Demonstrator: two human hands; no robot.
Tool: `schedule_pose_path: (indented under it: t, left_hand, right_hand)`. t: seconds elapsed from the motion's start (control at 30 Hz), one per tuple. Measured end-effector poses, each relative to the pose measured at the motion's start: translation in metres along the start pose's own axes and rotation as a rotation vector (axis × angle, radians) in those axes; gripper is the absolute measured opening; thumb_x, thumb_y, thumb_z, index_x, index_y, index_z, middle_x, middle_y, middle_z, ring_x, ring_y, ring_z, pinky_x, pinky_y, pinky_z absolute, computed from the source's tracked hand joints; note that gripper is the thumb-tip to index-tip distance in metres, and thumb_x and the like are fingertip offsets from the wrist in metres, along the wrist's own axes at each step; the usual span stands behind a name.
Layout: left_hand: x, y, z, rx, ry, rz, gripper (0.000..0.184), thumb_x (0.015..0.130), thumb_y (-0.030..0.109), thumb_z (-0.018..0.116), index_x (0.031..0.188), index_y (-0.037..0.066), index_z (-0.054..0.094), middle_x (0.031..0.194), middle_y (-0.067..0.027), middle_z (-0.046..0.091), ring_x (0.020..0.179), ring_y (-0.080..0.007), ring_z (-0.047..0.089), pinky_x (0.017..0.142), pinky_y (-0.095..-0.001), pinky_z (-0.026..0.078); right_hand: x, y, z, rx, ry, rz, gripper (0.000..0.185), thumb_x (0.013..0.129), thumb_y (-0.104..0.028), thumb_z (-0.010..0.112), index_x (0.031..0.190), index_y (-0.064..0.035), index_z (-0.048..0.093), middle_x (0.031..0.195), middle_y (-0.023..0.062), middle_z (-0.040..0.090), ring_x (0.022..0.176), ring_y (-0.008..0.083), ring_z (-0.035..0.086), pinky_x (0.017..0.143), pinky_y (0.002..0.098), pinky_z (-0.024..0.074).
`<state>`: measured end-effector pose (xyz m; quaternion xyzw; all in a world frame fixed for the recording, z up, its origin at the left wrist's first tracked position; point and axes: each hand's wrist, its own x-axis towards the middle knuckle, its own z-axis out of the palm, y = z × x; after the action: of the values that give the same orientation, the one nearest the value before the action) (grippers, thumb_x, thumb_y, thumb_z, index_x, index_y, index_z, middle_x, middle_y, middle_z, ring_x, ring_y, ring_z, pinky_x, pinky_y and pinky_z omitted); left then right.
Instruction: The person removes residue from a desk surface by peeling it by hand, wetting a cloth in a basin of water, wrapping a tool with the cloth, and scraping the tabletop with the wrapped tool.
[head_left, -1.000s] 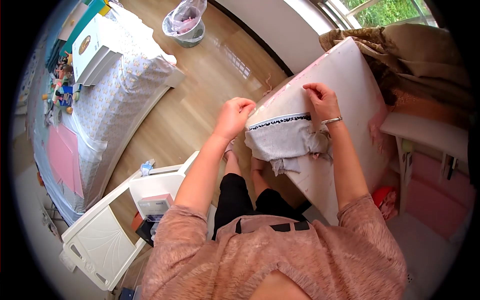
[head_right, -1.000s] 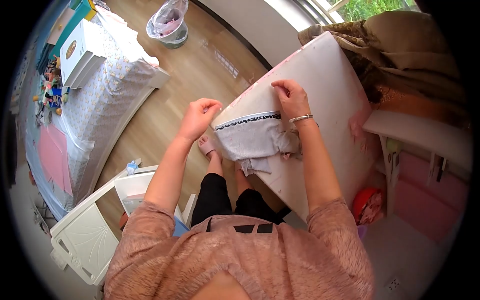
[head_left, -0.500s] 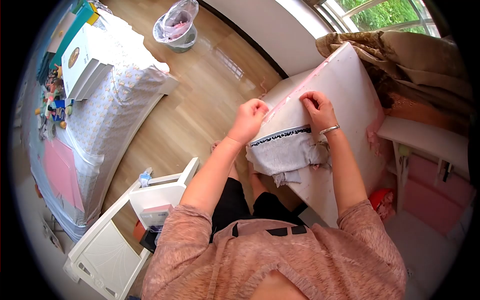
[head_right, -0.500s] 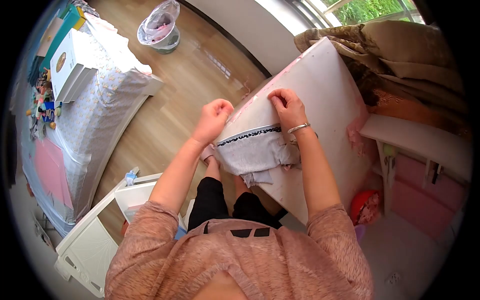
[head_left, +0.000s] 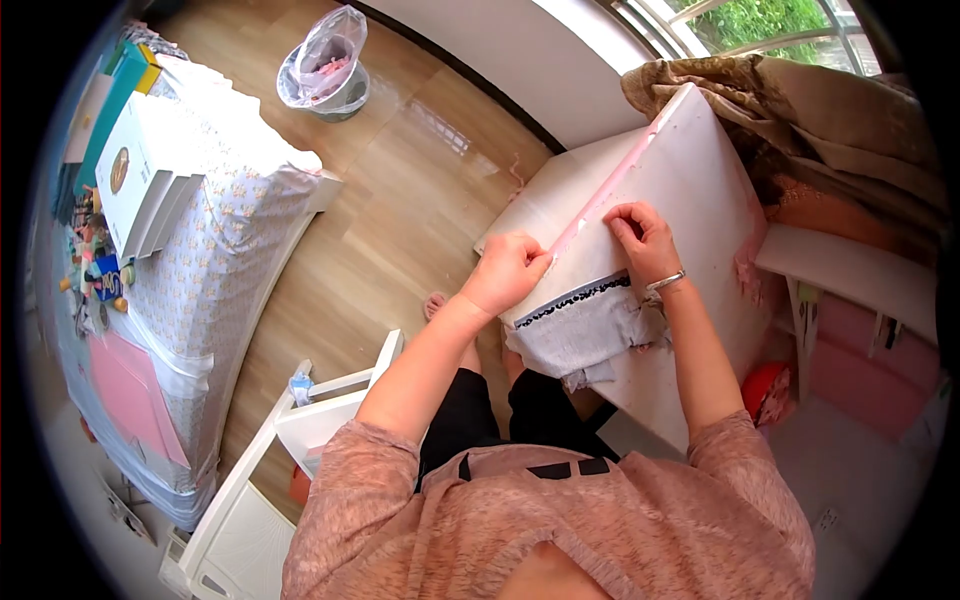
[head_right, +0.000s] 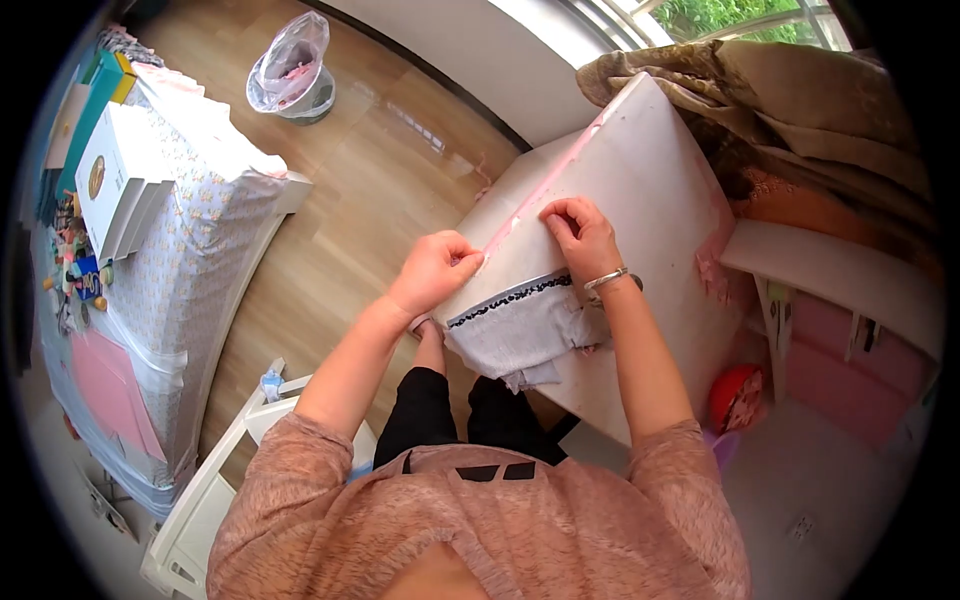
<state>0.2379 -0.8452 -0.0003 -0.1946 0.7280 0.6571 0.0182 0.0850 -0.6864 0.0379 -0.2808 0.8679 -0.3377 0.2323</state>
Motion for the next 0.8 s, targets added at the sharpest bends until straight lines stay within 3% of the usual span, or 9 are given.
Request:
schedule_pose_path:
  t: [0.07,0.13,0.2,0.23,0.4,0.5,0.6,0.73,0.8]
  left_hand:
    - [0.002,0.000,0.000,-0.007,0.041,0.056,0.013,0.072,0.012,0.065,0.073,-0.001,0.065,0.070,-0.0170,0.058,0.065,-0.0274,0.058,0.059,-0.0336,0.046]
    - [0.009,-0.007,0.003,-0.030,0.070,0.056,0.015,0.073,0.013,0.064,0.074,-0.002,0.064,0.068,-0.0145,0.059,0.062,-0.0229,0.058,0.059,-0.0330,0.045]
    - [0.023,-0.012,0.003,-0.307,-0.065,-0.346,0.016,0.078,0.016,0.063,0.081,0.001,0.064,0.072,-0.0045,0.060,0.064,-0.0114,0.055,0.056,-0.0252,0.044]
    - [0.031,-0.012,0.005,-0.310,-0.073,-0.340,0.016,0.078,0.016,0.063,0.081,0.001,0.064,0.072,-0.0045,0.060,0.064,-0.0114,0.055,0.056,-0.0252,0.044]
    - [0.064,-0.025,0.018,-0.890,-0.327,-0.496,0.015,0.082,0.017,0.063,0.084,0.001,0.062,0.070,-0.0002,0.057,0.057,-0.0065,0.047,0.051,-0.0214,0.040]
    - [0.069,-0.028,0.015,-0.943,-0.388,-0.557,0.013,0.082,0.014,0.063,0.081,0.001,0.060,0.068,0.0000,0.056,0.055,-0.0058,0.045,0.050,-0.0198,0.039]
    - [0.071,-0.022,0.013,-0.698,-0.346,-0.469,0.012,0.082,0.014,0.063,0.080,0.002,0.060,0.068,0.0001,0.056,0.056,-0.0058,0.046,0.050,-0.0185,0.038]
    - [0.074,-0.024,0.020,-0.602,-0.306,-0.446,0.013,0.083,0.014,0.061,0.079,0.002,0.059,0.068,0.0008,0.055,0.056,-0.0049,0.045,0.051,-0.0179,0.038]
    - [0.070,-0.026,0.024,-0.354,-0.186,-0.166,0.013,0.083,0.015,0.060,0.080,0.002,0.059,0.068,0.0021,0.055,0.057,-0.0048,0.044,0.053,-0.0184,0.038]
  right_hand:
    - [0.000,-0.001,0.000,-0.002,0.003,0.012,0.005,0.080,-0.006,0.059,0.082,-0.0052,0.063,0.079,0.0030,0.055,0.068,0.0125,0.052,0.064,0.0238,0.0430]
    - [0.000,-0.002,0.002,-0.005,-0.001,0.023,0.005,0.080,-0.006,0.059,0.082,-0.0053,0.063,0.079,0.0029,0.055,0.068,0.0122,0.051,0.064,0.0235,0.0429]
    - [0.000,-0.001,0.002,-0.013,0.002,0.016,0.004,0.079,-0.005,0.059,0.082,-0.0054,0.062,0.078,0.0029,0.053,0.068,0.0118,0.051,0.064,0.0235,0.0430]
    - [0.000,-0.002,0.001,-0.019,0.009,0.019,0.004,0.079,-0.005,0.059,0.082,-0.0054,0.062,0.078,0.0029,0.053,0.068,0.0118,0.051,0.064,0.0235,0.0430]
    - [0.001,-0.005,0.001,0.002,-0.001,0.031,0.004,0.079,-0.004,0.059,0.081,-0.0054,0.062,0.076,0.0034,0.053,0.067,0.0131,0.051,0.063,0.0248,0.0438]
    - [0.000,-0.004,0.003,0.008,0.006,0.042,0.004,0.079,-0.004,0.059,0.081,-0.0056,0.062,0.077,0.0039,0.054,0.067,0.0142,0.052,0.063,0.0253,0.0441]
    - [0.000,-0.004,0.003,0.013,0.023,0.018,0.005,0.078,-0.004,0.059,0.081,-0.0060,0.062,0.077,0.0048,0.054,0.066,0.0153,0.052,0.063,0.0260,0.0441]
    - [0.000,-0.001,0.003,-0.006,0.028,-0.038,0.005,0.076,-0.005,0.060,0.080,-0.0061,0.062,0.074,0.0065,0.053,0.064,0.0198,0.052,0.060,0.0293,0.0435]
    - [-0.001,-0.004,0.002,-0.023,0.025,-0.039,0.005,0.076,-0.005,0.060,0.080,-0.0063,0.062,0.073,0.0066,0.053,0.064,0.0203,0.052,0.060,0.0298,0.0432]
